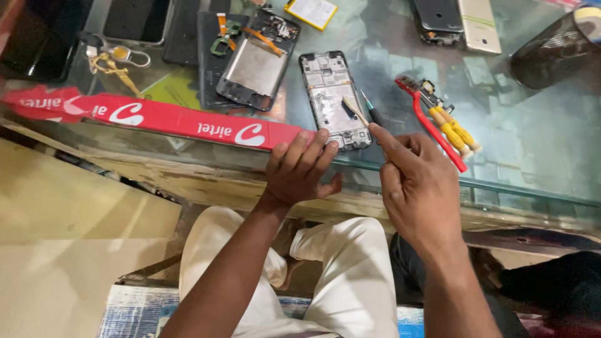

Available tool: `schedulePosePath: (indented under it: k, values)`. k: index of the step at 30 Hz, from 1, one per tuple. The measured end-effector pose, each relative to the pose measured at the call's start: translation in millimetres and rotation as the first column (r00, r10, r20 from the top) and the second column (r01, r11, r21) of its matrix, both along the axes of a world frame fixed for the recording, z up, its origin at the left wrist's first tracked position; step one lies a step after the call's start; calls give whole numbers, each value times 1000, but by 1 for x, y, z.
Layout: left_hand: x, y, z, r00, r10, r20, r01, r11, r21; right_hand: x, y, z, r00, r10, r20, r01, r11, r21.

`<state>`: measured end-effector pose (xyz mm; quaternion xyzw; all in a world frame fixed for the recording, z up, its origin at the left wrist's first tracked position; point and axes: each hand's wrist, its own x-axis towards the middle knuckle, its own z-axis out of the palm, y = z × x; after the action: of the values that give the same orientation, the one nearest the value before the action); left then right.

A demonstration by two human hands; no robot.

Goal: The person cleans the interior of a disassembled smartphone using a red plastic pry tool and a toothbrush. They scrape and brush the phone's frame and back cover, then flip the device to clean the screen assembly area.

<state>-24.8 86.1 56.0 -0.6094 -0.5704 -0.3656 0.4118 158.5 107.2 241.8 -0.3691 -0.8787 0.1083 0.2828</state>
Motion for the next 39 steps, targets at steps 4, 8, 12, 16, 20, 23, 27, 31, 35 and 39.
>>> schedulePosePath:
  k: [4,8,12,16,20,23,27,31,35,39]
  values:
    - [2,1,4,999,31,-14,-31,999,9,-15,2,-7,998,33,50,-30,998,-50]
    - [3,3,4,1000,24,-7,-24,999,23,-34,13,-15,996,71,54,-74,996,43]
    - [3,4,1,1000,1,11,-1,1000,18,-39,24,-19,993,106,56,-105,994,-24]
    - [4,5,0,1000,21,4,-21,1000,18,-34,33,-27,997,33,66,-34,999,5]
    - [7,6,0,999,14,33,-15,999,28,-42,39,-27,997,53,48,-51,998,-44]
    - [8,5,0,999,19,41,-20,999,29,-54,34,-14,995,64,76,-65,998,18]
    - [8,5,1,999,-10,52,9,1000,27,-51,15,8,981,112,161,-111,994,-18]
    - [7,3,3,999,14,38,-15,999,36,-50,14,9,953,45,301,-39,999,-26]
    - [7,3,5,999,-7,45,6,1000,17,-53,15,2,970,39,241,-53,997,49]
    - [7,6,4,998,19,63,-23,997,72,-49,14,7,951,72,302,-61,997,-45]
